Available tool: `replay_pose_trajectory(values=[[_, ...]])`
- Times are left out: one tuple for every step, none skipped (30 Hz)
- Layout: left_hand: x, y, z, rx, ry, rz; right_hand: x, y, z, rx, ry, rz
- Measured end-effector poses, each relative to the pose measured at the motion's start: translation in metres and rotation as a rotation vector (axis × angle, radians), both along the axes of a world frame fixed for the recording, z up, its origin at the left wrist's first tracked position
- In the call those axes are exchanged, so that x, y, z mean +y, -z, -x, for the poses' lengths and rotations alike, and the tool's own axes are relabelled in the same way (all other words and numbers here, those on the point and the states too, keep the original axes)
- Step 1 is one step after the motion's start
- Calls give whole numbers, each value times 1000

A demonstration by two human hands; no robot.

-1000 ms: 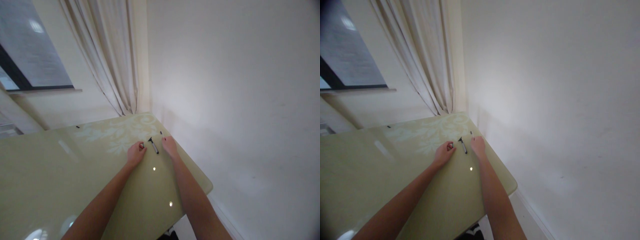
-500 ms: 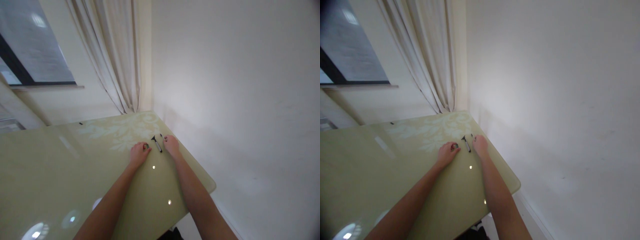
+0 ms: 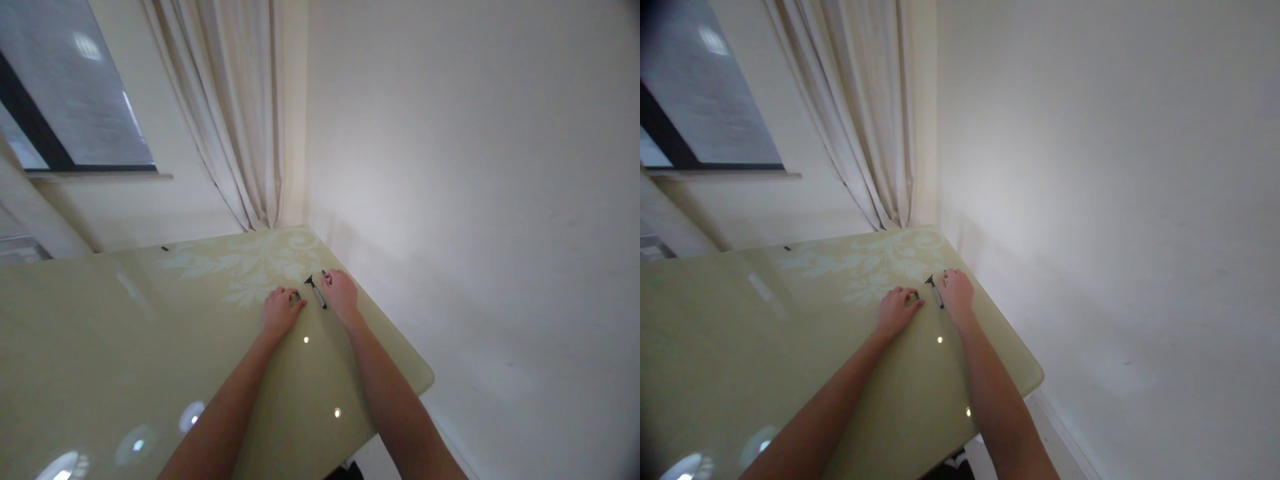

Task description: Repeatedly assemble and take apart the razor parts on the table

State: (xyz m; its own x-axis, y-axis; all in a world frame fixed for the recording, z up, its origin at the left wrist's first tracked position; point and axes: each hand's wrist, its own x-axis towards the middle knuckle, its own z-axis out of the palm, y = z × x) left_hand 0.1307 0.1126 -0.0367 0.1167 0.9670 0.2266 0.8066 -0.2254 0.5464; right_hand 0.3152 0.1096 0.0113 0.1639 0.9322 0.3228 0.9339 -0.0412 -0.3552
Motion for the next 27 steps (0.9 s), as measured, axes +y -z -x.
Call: replay_pose_trajectory(values=[[0,0,0,-10,-2,-3,-1,1,4,-30,-20,4],[1,0,0,-22,-7,-6,-1,3,7,-63,-41,4],[1,0,0,-37,-13,-10,-1,7,10,-96,-59,0],[2,1,0,-53,-22,-13,-1,10,13,-123,-75,-4],[3,0,1,-71,-31,-16,0,14,14,-142,-88,-5],[3,0,2,-88,-35,-17,0,17,16,-152,-95,-2],[3,0,5,-102,-35,-17,1,21,16,-156,-98,7],[2,-1,10,-113,-29,-16,2,23,17,-157,-99,17],[0,-2,19,-118,-19,-14,2,25,17,-156,-99,29],[-3,-3,30,-118,-7,-12,3,26,17,-155,-101,42],[-8,-4,45,-113,2,-13,3,27,17,-154,-105,53],[-14,-6,63,-102,2,-14,4,27,18,-152,-111,63],[-20,-6,84,-87,-12,-14,4,26,18,-151,-121,70],[-28,-7,106,-70,-35,-16,5,26,19,-149,-132,75],[-35,-7,129,-50,-70,-21,6,25,21,-146,-145,76],[-43,-7,151,-29,-120,-27,6,25,22,-142,-162,75],[-50,-5,170,-3,-174,-35,7,25,24,-140,-183,73],[-56,-4,186,47,-244,-49,7,25,27,-140,-206,73],[-60,-1,197,70,-291,-46,7,25,29,-140,-235,69],[-64,1,204,72,-319,-37,6,26,32,-135,-268,59],[-65,3,207,70,-326,-26,5,27,35,-121,-302,44],[-66,5,207,63,-311,-13,3,27,38,-96,-337,24],[-66,5,204,57,-283,-5,1,28,41,-59,-372,2],[-65,6,200,58,-249,-1,-1,28,45,-8,-402,-16],[-64,5,196,58,-220,0,-4,28,49,52,-425,-26],[-63,4,192,57,-196,0,-6,27,55,113,-436,-20],[-62,4,190,53,-181,0,-7,27,62,171,-441,-2]])
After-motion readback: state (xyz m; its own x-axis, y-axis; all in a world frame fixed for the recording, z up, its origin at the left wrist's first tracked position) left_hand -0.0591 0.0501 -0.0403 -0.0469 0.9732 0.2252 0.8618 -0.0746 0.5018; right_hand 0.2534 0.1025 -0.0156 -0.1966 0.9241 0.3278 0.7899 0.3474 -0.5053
